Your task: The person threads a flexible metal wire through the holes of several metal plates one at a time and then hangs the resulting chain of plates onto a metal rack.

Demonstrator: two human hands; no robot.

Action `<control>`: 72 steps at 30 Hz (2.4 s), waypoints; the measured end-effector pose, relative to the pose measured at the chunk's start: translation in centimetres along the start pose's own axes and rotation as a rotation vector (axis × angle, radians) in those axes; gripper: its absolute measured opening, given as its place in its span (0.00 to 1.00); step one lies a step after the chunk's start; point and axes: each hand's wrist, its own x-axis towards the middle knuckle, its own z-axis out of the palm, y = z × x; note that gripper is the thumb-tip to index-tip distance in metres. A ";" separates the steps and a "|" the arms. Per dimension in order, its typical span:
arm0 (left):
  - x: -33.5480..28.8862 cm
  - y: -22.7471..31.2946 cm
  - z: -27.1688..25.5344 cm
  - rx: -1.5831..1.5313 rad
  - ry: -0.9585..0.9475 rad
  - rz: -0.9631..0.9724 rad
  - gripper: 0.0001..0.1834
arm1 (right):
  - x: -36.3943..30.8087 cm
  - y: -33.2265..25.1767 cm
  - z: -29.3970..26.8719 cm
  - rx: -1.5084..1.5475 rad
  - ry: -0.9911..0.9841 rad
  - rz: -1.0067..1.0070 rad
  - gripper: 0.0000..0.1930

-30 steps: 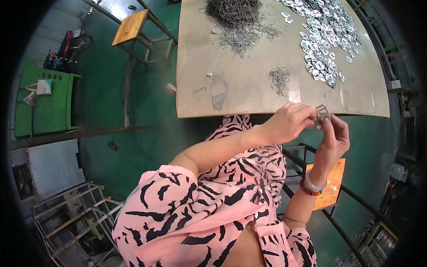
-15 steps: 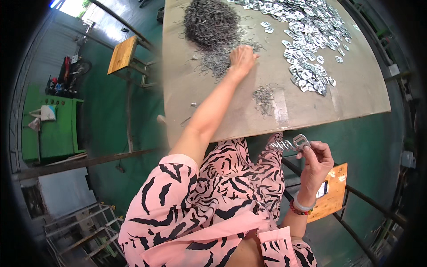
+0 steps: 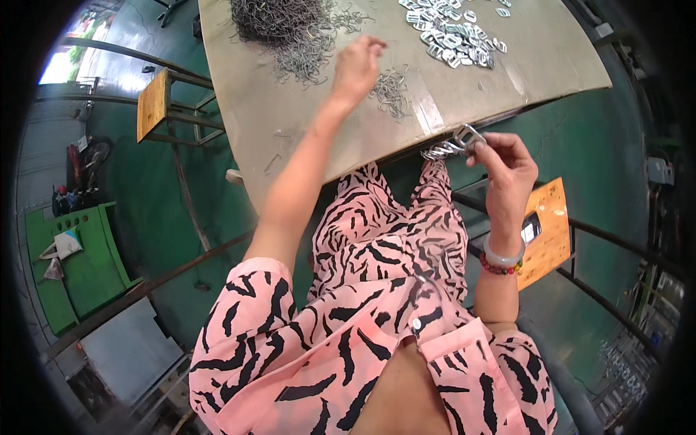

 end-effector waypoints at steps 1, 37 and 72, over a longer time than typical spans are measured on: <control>-1.2 2.9 -1.1 -0.173 -0.124 -0.090 0.09 | 0.0 0.2 -0.1 -0.003 0.005 0.002 0.04; -7.7 12.8 -2.1 -0.547 -0.358 0.041 0.03 | 20.1 10.9 0.7 -1.057 -0.062 -0.478 0.12; 4.4 -4.1 -1.7 0.017 -0.019 0.082 0.10 | 2.3 -0.2 -0.5 -0.001 -0.014 0.087 0.07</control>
